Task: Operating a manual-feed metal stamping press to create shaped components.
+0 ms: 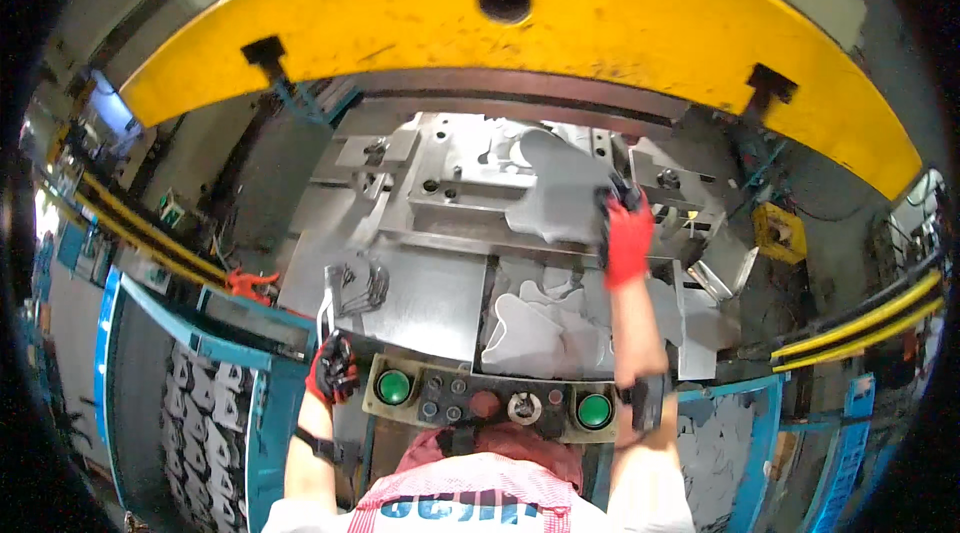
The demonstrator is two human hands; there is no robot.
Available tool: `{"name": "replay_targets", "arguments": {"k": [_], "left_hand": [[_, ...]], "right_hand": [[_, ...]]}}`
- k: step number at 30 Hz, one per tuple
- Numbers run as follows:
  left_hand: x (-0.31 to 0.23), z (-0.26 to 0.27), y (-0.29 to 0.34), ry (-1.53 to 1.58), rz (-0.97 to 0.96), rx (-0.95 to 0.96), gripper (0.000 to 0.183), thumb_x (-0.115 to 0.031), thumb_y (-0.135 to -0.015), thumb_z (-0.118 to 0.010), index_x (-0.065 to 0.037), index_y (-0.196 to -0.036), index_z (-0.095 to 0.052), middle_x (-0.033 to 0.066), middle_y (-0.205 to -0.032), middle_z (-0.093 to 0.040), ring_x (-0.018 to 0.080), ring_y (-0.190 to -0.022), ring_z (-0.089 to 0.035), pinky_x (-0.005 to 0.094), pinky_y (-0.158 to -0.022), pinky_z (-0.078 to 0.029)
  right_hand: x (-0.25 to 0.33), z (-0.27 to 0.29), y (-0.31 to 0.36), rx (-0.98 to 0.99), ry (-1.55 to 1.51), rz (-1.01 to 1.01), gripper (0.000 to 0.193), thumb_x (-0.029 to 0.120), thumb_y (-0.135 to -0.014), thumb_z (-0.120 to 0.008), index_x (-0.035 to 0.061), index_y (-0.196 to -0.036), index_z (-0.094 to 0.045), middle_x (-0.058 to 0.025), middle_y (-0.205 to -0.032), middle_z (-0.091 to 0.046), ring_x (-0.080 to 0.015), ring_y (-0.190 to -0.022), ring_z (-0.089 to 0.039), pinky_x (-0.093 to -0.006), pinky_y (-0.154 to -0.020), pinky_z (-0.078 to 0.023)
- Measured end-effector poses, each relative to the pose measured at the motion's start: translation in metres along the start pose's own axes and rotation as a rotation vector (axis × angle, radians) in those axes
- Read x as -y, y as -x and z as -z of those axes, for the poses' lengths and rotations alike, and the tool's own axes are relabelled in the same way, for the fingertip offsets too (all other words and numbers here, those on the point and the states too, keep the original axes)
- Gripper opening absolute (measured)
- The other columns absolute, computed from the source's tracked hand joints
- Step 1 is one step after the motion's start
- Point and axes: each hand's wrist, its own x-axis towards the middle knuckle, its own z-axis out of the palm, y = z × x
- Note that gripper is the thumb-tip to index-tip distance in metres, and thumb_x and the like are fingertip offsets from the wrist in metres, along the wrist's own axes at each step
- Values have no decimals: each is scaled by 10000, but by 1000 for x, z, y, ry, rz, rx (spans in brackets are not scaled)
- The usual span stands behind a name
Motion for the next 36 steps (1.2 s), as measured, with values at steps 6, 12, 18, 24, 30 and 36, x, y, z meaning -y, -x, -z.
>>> {"name": "replay_targets", "arguments": {"k": [6,12,18,24,30,36], "left_hand": [[45,-81,34,-341,-307,-394,281,-384,-851,-451,-137,-717,-475,7,-478,-393,155,-349,-402,283,-309,-326],[78,-38,85,-229,-255,-431,351,-399,-853,-420,-119,-642,-439,21,-431,-378,150,-323,-374,290,-306,-319],[89,-13,62,-370,-130,-678,426,-465,-832,-431,-75,-697,-535,-12,-393,-334,136,-295,-317,293,-309,-279],[93,-12,23,-422,-166,-880,406,-438,-825,-448,-64,-692,-533,2,-389,-345,157,-290,-338,311,-295,-288],[95,21,23,-419,-254,-747,411,-424,-817,-466,-40,-683,-527,15,-395,-365,167,-291,-353,330,-291,-308],[106,-4,47,-373,-190,-924,435,-403,-833,-456,-19,-672,-583,34,-423,-430,178,-323,-406,322,-318,-337]], "right_hand": [[-13,-69,-107,40,772,174,261,193,-743,-509,23,-930,-573,-177,-985,-578,-322,-921,-535,-371,-791,-409],[-49,-104,-125,33,827,295,343,262,-767,-481,60,-1034,-557,-138,-1120,-529,-294,-1067,-456,-373,-891,-344],[11,-117,-83,360,1626,195,501,471,-732,-511,127,-1097,-530,-109,-1170,-491,-280,-1084,-445,-411,-924,-285],[19,-84,-50,412,1820,324,437,473,-719,-508,176,-1034,-574,-140,-1137,-478,-317,-1128,-318,-520,-939,-186],[26,-112,-81,525,1363,410,490,468,-763,-452,132,-1115,-506,-129,-1137,-517,-299,-1073,-464,-482,-911,-295],[14,-154,-73,795,1378,243,534,493,-803,-352,159,-1212,-430,-73,-1241,-442,-258,-1130,-425,-424,-947,-289]]}}
